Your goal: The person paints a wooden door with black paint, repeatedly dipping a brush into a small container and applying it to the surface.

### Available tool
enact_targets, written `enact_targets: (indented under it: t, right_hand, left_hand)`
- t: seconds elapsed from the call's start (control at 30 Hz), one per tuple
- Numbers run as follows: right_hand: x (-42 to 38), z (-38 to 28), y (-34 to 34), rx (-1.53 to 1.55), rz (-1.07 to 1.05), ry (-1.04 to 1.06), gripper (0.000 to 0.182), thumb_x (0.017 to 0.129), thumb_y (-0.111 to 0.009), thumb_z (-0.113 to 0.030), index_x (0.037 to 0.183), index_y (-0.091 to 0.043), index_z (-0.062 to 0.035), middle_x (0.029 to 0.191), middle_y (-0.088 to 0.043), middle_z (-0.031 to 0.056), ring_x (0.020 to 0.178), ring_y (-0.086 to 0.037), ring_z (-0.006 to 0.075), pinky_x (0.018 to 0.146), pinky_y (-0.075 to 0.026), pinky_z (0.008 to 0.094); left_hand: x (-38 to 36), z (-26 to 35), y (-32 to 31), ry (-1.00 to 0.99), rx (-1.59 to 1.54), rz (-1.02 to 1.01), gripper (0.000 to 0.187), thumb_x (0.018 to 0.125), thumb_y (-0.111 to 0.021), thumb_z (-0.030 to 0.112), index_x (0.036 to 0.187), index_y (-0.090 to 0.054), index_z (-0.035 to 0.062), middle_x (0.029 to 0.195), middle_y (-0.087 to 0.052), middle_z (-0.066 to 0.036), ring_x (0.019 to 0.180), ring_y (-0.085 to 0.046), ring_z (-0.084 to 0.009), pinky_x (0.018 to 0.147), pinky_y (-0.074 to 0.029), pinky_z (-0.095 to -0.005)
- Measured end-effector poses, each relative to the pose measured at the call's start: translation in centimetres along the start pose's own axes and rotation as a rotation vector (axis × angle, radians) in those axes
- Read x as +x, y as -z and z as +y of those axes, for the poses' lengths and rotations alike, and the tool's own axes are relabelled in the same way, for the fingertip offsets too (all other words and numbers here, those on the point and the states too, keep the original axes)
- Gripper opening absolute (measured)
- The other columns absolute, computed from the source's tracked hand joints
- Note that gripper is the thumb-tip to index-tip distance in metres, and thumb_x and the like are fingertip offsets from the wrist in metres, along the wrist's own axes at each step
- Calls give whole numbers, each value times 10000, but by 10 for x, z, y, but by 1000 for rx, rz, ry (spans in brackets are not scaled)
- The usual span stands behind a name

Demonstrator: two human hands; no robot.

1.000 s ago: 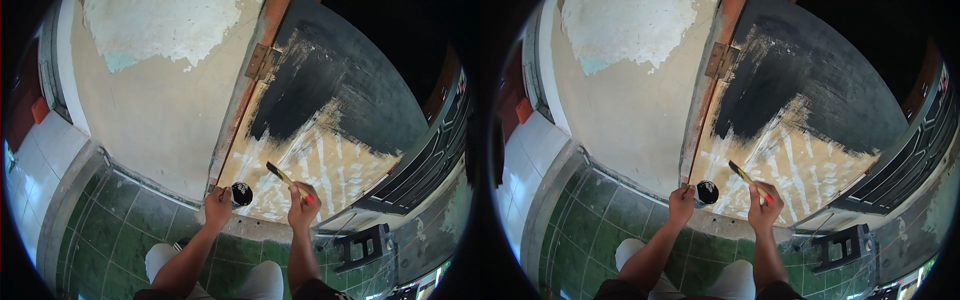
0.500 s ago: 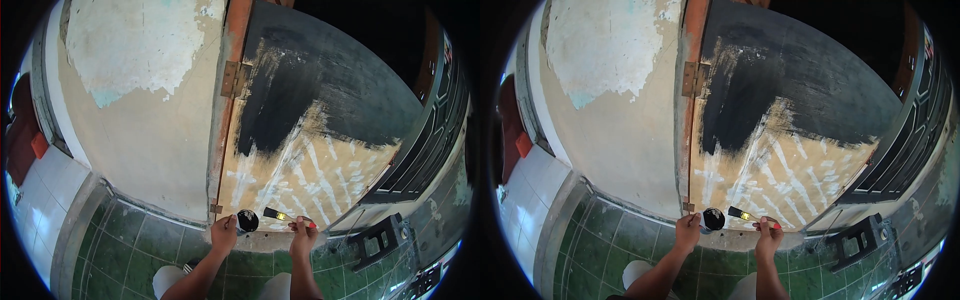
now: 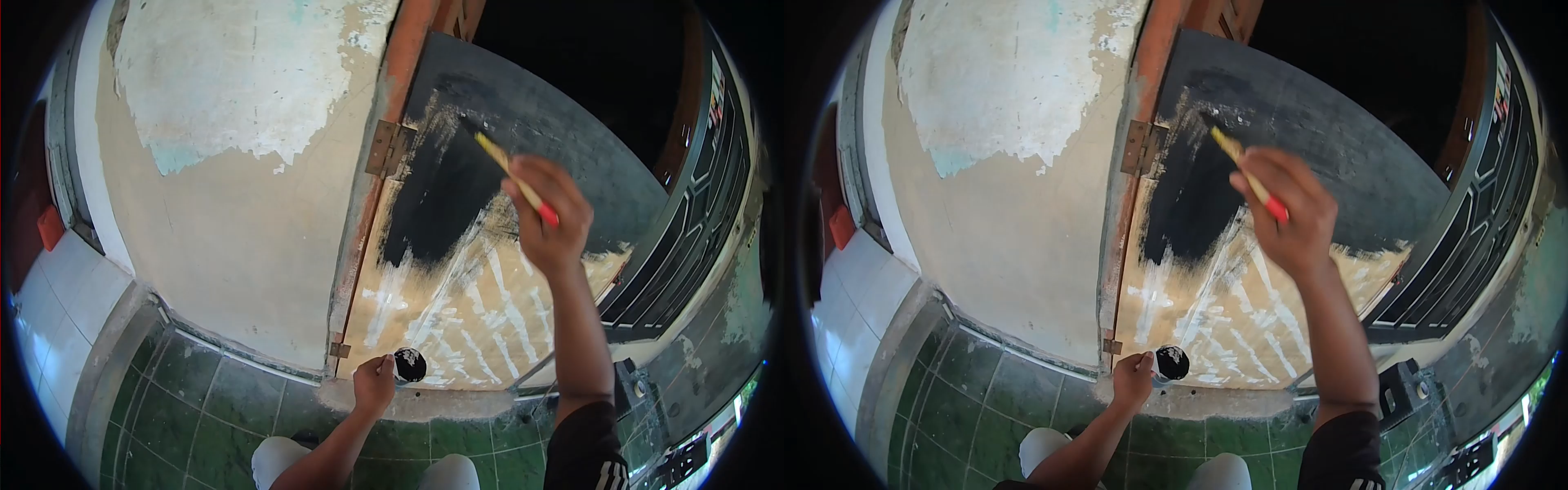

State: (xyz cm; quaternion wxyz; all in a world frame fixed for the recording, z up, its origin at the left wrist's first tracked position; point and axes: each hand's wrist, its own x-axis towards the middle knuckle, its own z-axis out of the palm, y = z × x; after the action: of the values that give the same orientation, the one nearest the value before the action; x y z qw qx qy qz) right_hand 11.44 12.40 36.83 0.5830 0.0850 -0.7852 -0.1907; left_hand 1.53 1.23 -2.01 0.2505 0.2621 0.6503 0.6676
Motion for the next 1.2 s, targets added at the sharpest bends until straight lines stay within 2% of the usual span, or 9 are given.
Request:
enact_targets:
  t: [0.07,0.17,0.43,0.53,0.73,0.93,1.03,1.13,1.2]
  right_hand:
    - [36,22,-18,-82,-38,51,223,890,-827,-28,1104,-766,-43,1107,-769,135,958,-773,318,835,-622,380]
    - [53,49,-47,-166,-66,107,185,906,-810,-42,1084,-760,-34,1122,-766,131,971,-764,338,849,-620,394]
    - [26,32,-58,108,-309,-46,153,920,-768,9,1070,-747,-15,1131,-763,160,984,-760,357,863,-619,402]
    - [68,32,-50,27,-45,-44,144,925,-771,3,1065,-744,-9,1112,-764,168,976,-767,351,849,-620,399]
    - [45,41,-81,-23,-286,86,129,938,-767,-17,1063,-741,3,1097,-759,173,961,-764,344,808,-609,392]
    - [76,42,-69,-112,-39,70,138,921,-789,-48,1050,-748,-17,1099,-760,162,999,-758,354,860,-618,415]
    - [47,52,-85,-202,-235,260,129,920,-786,-41,1043,-751,-22,1082,-759,167,989,-757,354,859,-617,419]
    - [27,31,-74,12,-362,74,140,917,-773,-26,1056,-756,-20,1092,-762,171,994,-758,351,873,-621,418]
    - [42,41,-56,-66,-160,107,145,921,-775,-34,1064,-759,-20,1101,-767,162,998,-759,353,891,-619,426]
  left_hand:
    - [6,-19,-12,-68,-6,33,370,1067,-653,269,1095,-773,-80,775,-739,-109,685,-711,-148,638,-539,-320]
    - [-1,8,-6,-15,-16,-3,366,1046,-653,316,1084,-791,-20,843,-759,-223,775,-755,-336,734,-549,-410]
    - [2,12,-5,9,-20,-25,347,1040,-654,296,1067,-789,-22,841,-758,-223,786,-756,-345,735,-548,-413]
    - [3,18,-1,4,-6,-41,340,1039,-653,289,1061,-789,-23,853,-757,-232,796,-759,-352,735,-549,-416]
    - [4,12,-5,-51,22,-27,324,1039,-655,273,1043,-788,-23,876,-759,-241,814,-765,-356,743,-557,-411]
    - [1,22,-2,4,2,-49,331,1044,-649,285,1078,-789,-13,897,-764,-242,843,-767,-373,759,-563,-422]
    - [0,17,-4,-43,39,-39,334,1045,-649,290,1080,-789,-11,898,-767,-236,834,-768,-362,753,-563,-418]
    - [-3,20,-1,-38,31,-51,331,1041,-655,289,1075,-790,-12,893,-766,-234,824,-768,-357,748,-562,-413]
    - [-3,22,-3,-18,9,-52,330,1038,-658,288,1070,-789,-13,885,-762,-236,819,-766,-359,745,-561,-413]
